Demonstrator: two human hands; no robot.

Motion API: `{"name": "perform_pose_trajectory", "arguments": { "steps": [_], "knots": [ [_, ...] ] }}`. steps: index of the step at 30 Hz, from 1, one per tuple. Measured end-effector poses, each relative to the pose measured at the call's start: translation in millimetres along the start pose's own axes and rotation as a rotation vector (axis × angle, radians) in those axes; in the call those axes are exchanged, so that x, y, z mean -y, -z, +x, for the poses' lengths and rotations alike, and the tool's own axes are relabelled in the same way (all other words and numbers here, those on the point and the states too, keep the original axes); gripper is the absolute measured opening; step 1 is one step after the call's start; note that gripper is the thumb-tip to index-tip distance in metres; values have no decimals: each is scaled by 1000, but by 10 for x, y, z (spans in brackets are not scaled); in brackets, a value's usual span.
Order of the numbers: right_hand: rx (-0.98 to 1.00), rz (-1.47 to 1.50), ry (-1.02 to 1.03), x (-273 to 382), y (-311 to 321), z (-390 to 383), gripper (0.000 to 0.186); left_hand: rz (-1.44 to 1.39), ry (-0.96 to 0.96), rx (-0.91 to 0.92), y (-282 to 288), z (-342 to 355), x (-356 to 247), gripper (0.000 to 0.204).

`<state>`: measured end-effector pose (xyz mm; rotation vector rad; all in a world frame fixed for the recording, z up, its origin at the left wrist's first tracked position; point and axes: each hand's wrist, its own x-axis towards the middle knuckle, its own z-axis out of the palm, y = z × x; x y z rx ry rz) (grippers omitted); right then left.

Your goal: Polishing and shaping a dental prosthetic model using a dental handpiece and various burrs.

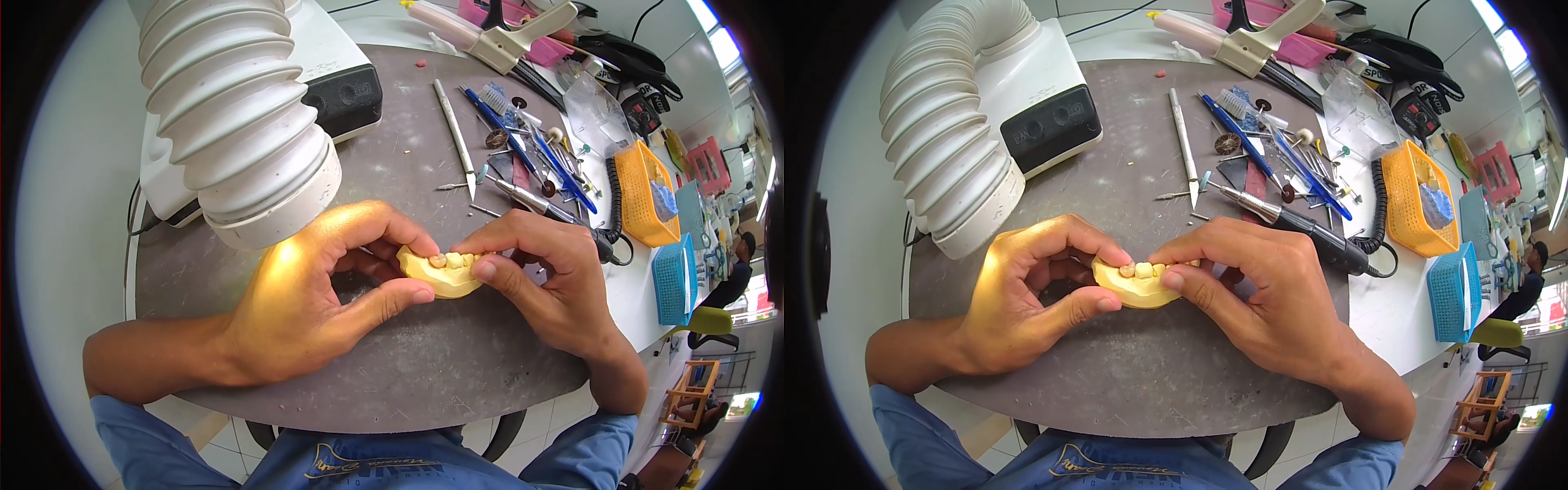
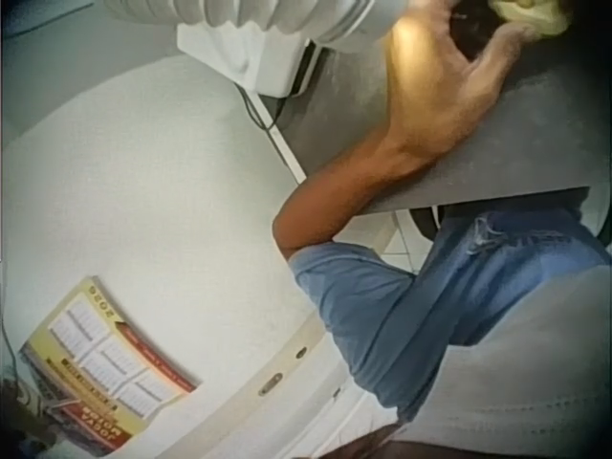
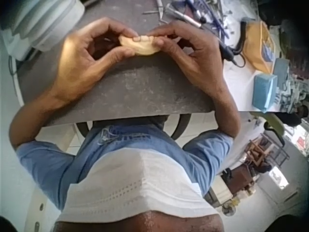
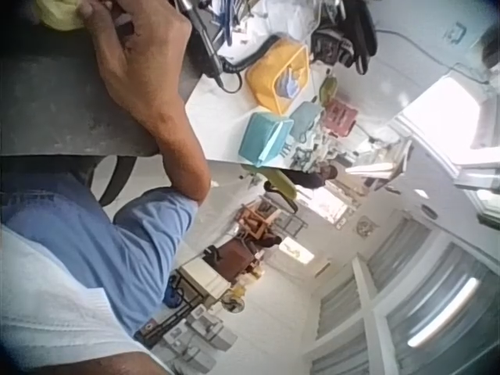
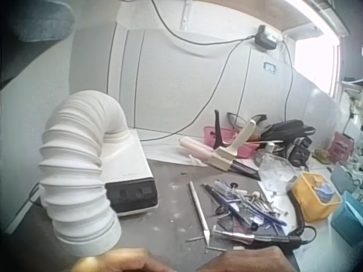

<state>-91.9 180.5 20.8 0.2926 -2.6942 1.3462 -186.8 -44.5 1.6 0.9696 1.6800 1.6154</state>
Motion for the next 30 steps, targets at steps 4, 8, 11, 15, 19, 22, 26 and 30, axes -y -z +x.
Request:
{"name": "perform_pose_trajectory", "arguments": {
  "steps": [4,8,11,15,19,22,26,30],
  "knots": [
    [-34,-47,79,-25,-10,-11,14,49,-56,-3,-8,9,29,29],
    [-54,-94,124,-31,-43,-12,15,95,-73,-31,-9,-11,24,33],
    [-64,-162,170,-20,-27,-20,16,151,-81,-12,-3,-5,24,35],
    [-66,-180,172,-7,-29,-19,17,168,-95,-13,1,-5,26,35],
    [-79,-213,184,-6,-43,-23,20,167,-91,-17,0,-1,31,36],
    [-77,-241,191,6,-37,-23,22,149,-95,-30,-8,0,30,37],
    [-83,-250,200,6,-53,-20,24,174,-97,-45,-6,4,19,38],
    [-87,-269,210,-3,-53,-22,24,195,-119,-36,4,22,37,39]
  ]
}}
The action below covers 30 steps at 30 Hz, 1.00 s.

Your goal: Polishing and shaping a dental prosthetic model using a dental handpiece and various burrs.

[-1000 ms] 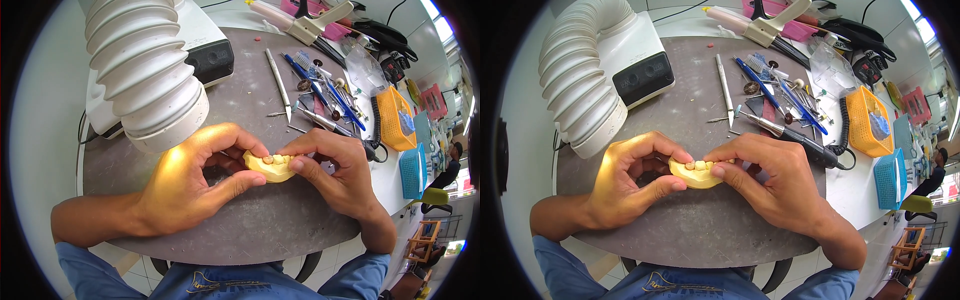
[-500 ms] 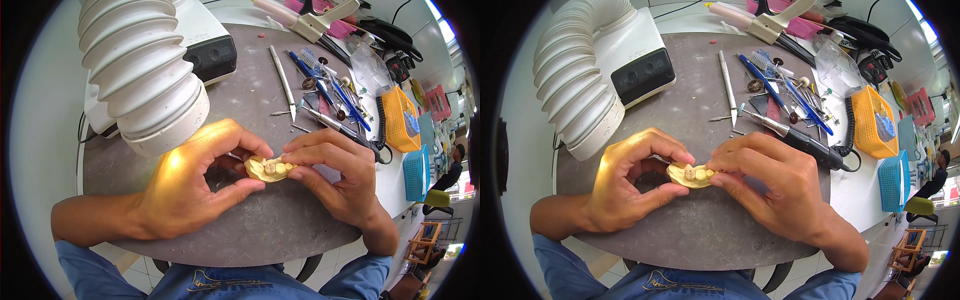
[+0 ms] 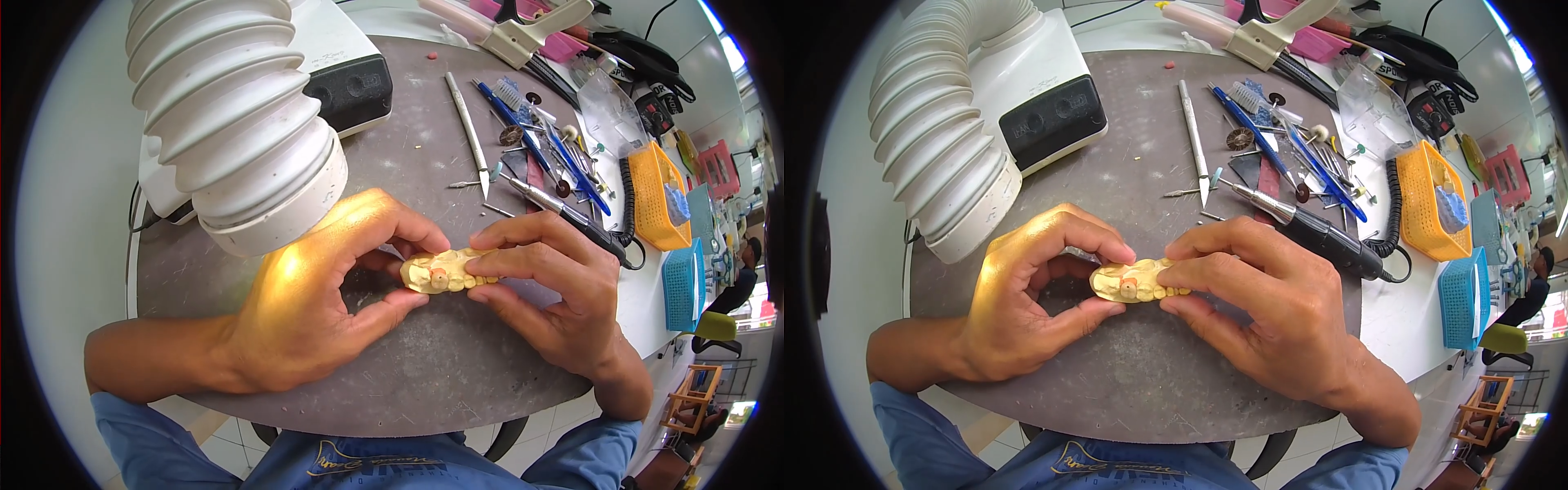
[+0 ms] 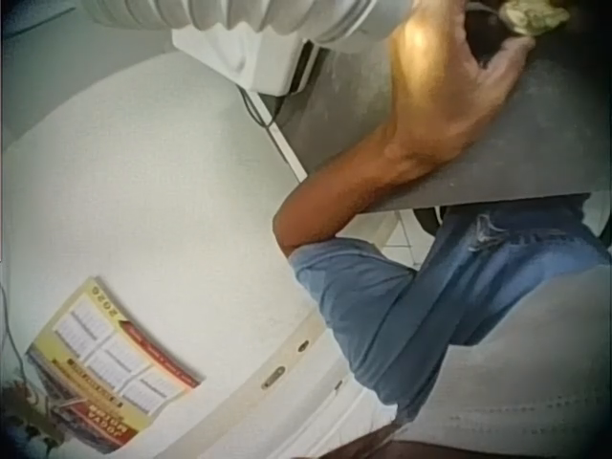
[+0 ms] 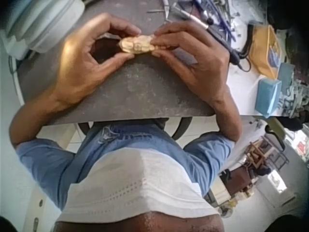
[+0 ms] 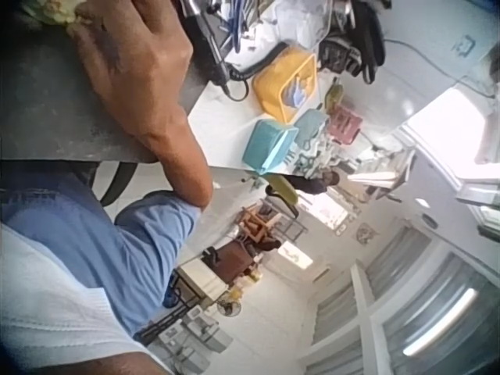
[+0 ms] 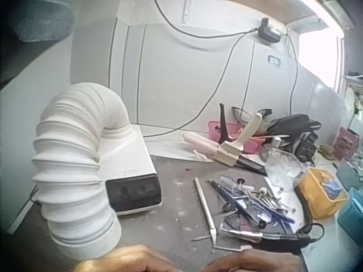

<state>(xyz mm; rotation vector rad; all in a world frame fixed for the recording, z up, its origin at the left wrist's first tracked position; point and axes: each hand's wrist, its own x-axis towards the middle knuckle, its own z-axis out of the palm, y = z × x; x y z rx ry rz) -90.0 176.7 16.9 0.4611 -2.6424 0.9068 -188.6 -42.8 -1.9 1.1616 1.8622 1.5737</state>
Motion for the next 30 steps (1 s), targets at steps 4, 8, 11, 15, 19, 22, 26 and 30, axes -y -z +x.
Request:
{"name": "perform_pose_trajectory", "arguments": {
  "steps": [4,8,11,15,19,22,26,30],
  "knots": [
    [34,-14,18,2,-3,-30,24,106,-73,32,17,1,-20,37],
    [-176,-148,8,15,154,40,26,185,-34,-42,-7,-28,-25,35],
    [-172,-383,-162,-78,492,-13,26,236,-82,-87,-17,-11,16,39],
    [56,-491,-339,-133,672,-185,25,344,-133,-105,-8,-60,-32,45],
    [102,-525,-354,-164,636,-252,28,509,-165,-107,-40,-90,-107,53],
    [109,-558,-311,-209,603,-261,29,622,-227,-113,-73,-106,-137,54],
    [137,-587,-302,-204,626,-282,30,746,-443,-106,-189,-153,-284,53],
    [-52,-481,-282,-41,745,-401,27,563,-511,132,-527,-218,-420,54]
  ]
}}
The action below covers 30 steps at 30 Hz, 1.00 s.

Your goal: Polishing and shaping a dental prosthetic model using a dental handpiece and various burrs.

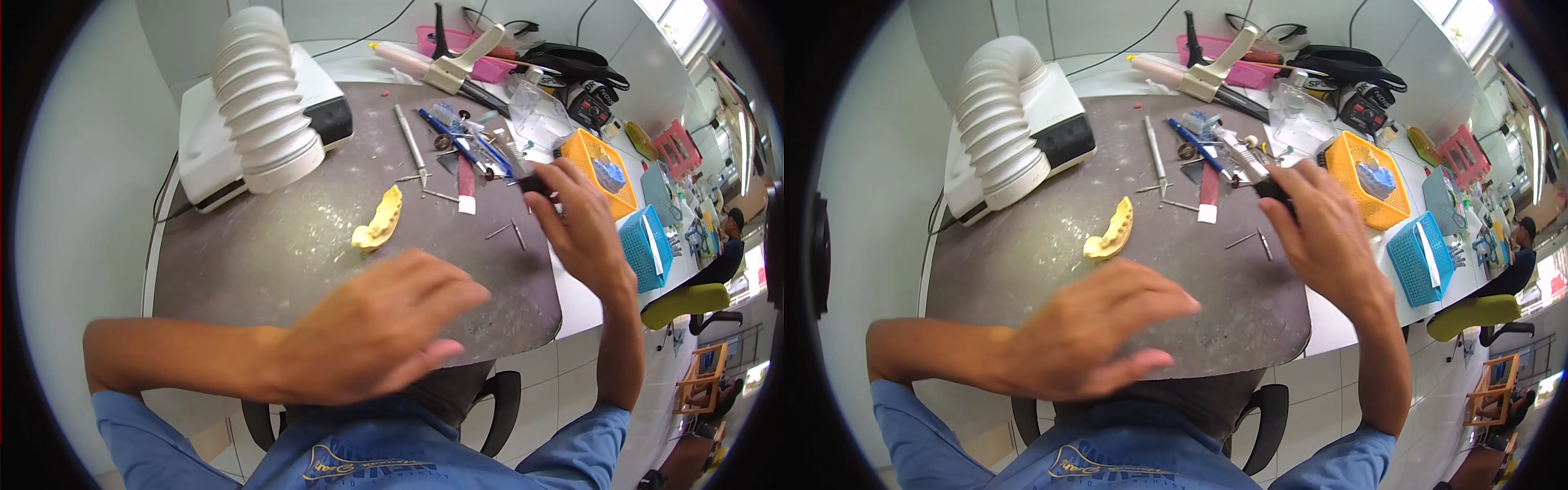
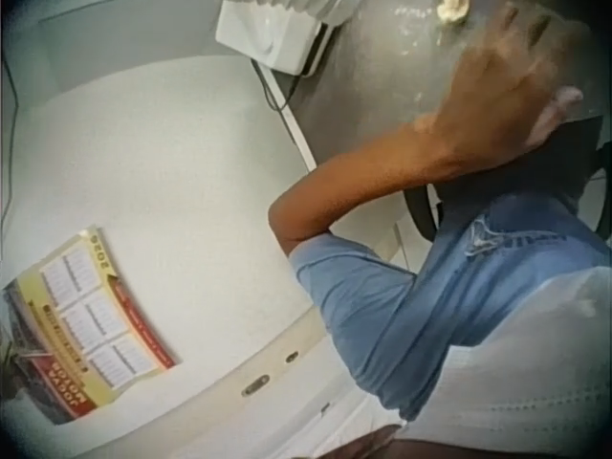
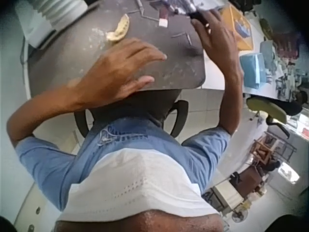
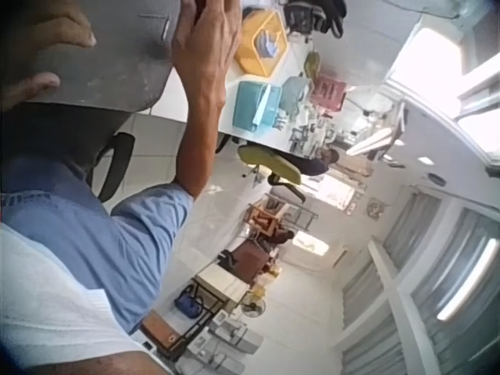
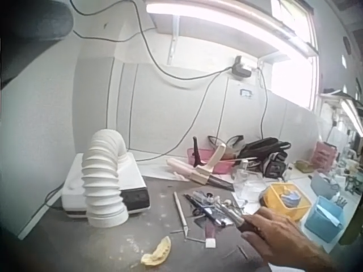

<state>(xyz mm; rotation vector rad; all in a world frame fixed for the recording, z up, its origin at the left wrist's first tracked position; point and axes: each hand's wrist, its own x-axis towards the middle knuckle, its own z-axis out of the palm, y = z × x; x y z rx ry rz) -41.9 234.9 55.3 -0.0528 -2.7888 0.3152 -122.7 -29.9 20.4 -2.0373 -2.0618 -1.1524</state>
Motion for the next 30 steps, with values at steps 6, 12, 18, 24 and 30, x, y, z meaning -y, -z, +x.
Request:
{"name": "perform_pose_trajectory", "arguments": {
  "steps": [6,12,18,24,30],
  "knots": [
    [24,422,-104,256,376,-293,28,-592,250,-220,-737,446,-395,50],
    [-4,690,-59,379,405,-511,39,-979,349,-177,-885,726,-342,33],
    [131,762,-165,245,469,-538,34,-1042,257,-50,-969,651,-280,28],
    [-79,356,-164,323,296,-493,36,-1013,369,-149,-934,636,-214,32],
    [-61,735,-228,273,313,-106,37,-1048,482,-9,-885,635,-170,32]
  ]
}}
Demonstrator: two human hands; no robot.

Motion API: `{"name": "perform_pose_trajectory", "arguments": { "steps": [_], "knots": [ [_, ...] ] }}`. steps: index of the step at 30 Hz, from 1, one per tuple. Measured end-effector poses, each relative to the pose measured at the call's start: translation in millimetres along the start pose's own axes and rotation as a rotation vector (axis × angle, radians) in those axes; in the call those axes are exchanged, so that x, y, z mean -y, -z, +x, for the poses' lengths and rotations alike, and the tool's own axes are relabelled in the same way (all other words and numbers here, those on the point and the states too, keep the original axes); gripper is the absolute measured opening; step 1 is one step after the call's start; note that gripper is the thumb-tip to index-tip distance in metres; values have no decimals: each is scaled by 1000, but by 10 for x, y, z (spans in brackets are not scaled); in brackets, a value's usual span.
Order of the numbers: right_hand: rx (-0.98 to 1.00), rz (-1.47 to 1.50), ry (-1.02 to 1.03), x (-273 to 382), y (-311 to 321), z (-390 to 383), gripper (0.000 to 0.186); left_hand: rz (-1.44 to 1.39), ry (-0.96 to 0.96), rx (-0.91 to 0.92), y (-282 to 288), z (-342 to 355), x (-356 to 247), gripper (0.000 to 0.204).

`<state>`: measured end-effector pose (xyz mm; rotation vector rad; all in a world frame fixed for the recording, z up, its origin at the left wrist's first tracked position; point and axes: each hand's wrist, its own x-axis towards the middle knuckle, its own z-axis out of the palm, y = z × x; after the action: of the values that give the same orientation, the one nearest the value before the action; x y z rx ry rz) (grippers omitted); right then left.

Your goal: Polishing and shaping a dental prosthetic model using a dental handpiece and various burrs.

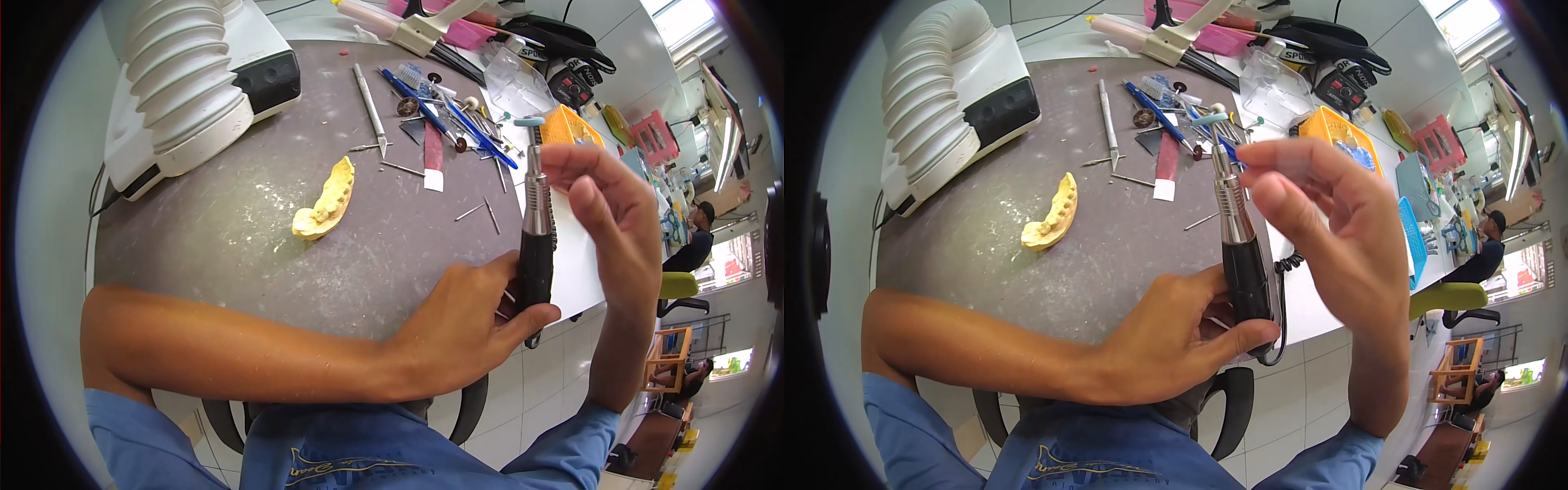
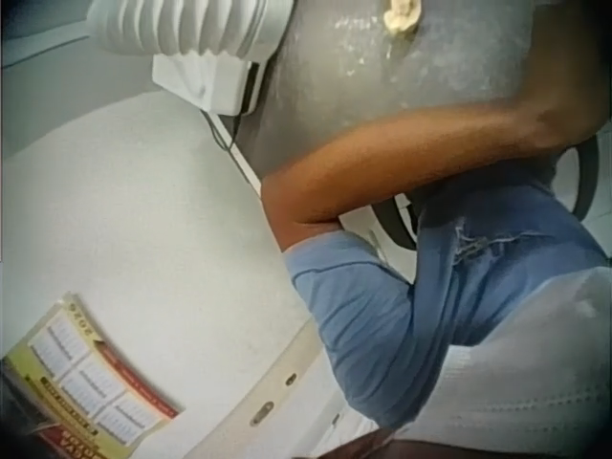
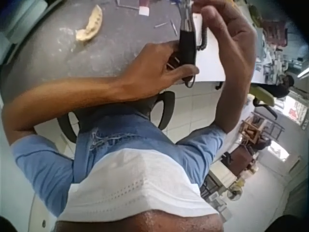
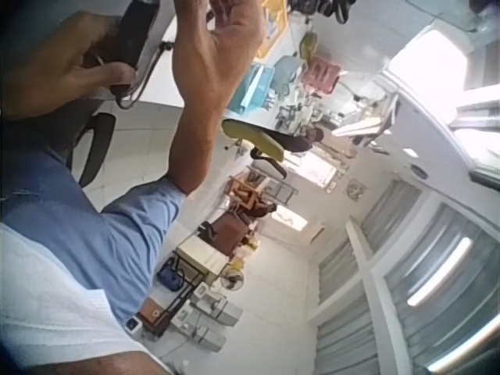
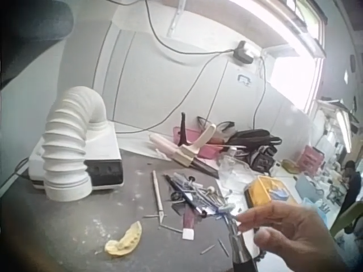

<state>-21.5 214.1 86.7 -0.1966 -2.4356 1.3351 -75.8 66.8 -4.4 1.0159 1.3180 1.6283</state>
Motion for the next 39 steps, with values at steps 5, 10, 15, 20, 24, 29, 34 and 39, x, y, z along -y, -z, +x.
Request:
{"name": "perform_pose_trajectory", "arguments": {
  "steps": [5,10,15,20,24,29,34,39],
  "knots": [
    [228,-158,-70,135,-22,374,31,25,19,37,33,9,-18,35],
    [66,56,28,-73,-149,694,29,21,59,60,-6,30,27,35],
    [270,-554,-57,-548,-322,861,29,58,-55,50,4,8,72,31],
    [96,-706,50,-411,-112,588,22,59,-49,14,1,-7,68,31],
    [361,-719,-232,-516,25,330,17,48,6,49,32,28,22,32],
    [317,-799,-152,-551,2,291,18,42,-70,-12,-6,19,73,31],
    [303,-791,-91,-545,-21,260,20,16,-120,-59,-50,27,97,29],
    [204,-827,65,-507,-67,291,23,34,-146,-81,-39,11,116,29]
  ]
}}
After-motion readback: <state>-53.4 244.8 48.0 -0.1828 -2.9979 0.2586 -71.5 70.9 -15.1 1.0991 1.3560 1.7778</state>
